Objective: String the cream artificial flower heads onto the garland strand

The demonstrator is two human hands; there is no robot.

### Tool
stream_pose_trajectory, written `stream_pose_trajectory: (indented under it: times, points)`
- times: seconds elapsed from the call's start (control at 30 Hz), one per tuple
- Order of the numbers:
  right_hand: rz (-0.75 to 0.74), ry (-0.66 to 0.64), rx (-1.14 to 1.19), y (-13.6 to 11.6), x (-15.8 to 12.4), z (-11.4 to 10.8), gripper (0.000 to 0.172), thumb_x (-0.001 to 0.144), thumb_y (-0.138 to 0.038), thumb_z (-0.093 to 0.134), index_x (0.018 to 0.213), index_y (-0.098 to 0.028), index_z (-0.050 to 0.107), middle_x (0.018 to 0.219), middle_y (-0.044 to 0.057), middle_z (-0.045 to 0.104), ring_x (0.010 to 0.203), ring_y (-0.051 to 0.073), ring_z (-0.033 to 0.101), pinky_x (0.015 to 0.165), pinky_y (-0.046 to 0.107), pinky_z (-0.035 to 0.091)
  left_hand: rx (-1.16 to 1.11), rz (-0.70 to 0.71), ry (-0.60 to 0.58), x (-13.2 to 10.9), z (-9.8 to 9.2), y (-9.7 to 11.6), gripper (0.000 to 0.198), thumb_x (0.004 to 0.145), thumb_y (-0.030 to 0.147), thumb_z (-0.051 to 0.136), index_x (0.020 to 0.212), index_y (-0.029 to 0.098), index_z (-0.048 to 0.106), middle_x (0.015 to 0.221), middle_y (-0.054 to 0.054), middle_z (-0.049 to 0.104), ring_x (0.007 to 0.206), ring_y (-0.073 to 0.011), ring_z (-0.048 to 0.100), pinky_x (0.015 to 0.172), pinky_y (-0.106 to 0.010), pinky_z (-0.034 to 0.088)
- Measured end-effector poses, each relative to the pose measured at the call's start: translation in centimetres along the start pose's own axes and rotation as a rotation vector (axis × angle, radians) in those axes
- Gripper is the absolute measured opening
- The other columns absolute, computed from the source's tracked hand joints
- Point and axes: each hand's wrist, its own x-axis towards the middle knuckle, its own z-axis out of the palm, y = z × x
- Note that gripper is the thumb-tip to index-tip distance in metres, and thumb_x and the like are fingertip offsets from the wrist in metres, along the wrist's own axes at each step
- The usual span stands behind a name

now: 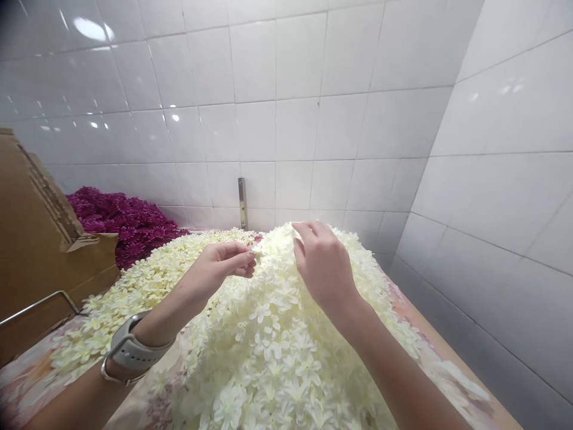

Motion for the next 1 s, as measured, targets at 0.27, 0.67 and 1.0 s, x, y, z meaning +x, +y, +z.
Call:
stream_pose_trajectory:
  times: [0.27, 0.67, 1.0]
  points:
    - [-0.107, -0.269, 0.222, -1.6, -0.2, -0.9, 0.013, 0.08, -0.031, 0.062, 0.074, -0.021, 0.064, 0.075, 0.001, 0.063, 0.078, 0.018, 0.055, 0.078, 0.036, 0.041, -0.008, 0.055, -0.091, -0.1, 0.0, -0.3, 0.015, 0.07, 0.028, 0.067, 0.069, 0.013, 0.069, 0.066, -0.002, 0.062, 0.065, -0.0119, 0.056, 0.07, -0.028, 0.046]
    - [0.149, -0.461, 0.509, -1.6, 0.6, -2.3, 0.021, 0.079, -0.042, 0.06, 0.074, -0.025, 0.071, 0.078, 0.001, 0.066, 0.079, 0.017, 0.057, 0.073, 0.031, 0.041, -0.029, 0.08, -0.156, -0.8, 0.1, 0.4, 0.016, 0.073, 0.029, 0.066, 0.078, 0.014, 0.071, 0.072, -0.003, 0.065, 0.069, -0.0121, 0.058, 0.071, -0.026, 0.048]
    - [0.13, -0.467, 0.438, -2.1, 0.2, -2.3, 0.02, 0.081, -0.039, 0.057, 0.089, -0.025, 0.069, 0.093, 0.0, 0.067, 0.089, 0.018, 0.058, 0.078, 0.03, 0.043, 0.021, 0.163, -0.068, -0.7, 0.4, -0.2, 0.016, 0.077, 0.026, 0.062, 0.082, 0.015, 0.072, 0.077, -0.004, 0.069, 0.074, -0.0148, 0.061, 0.071, -0.027, 0.049]
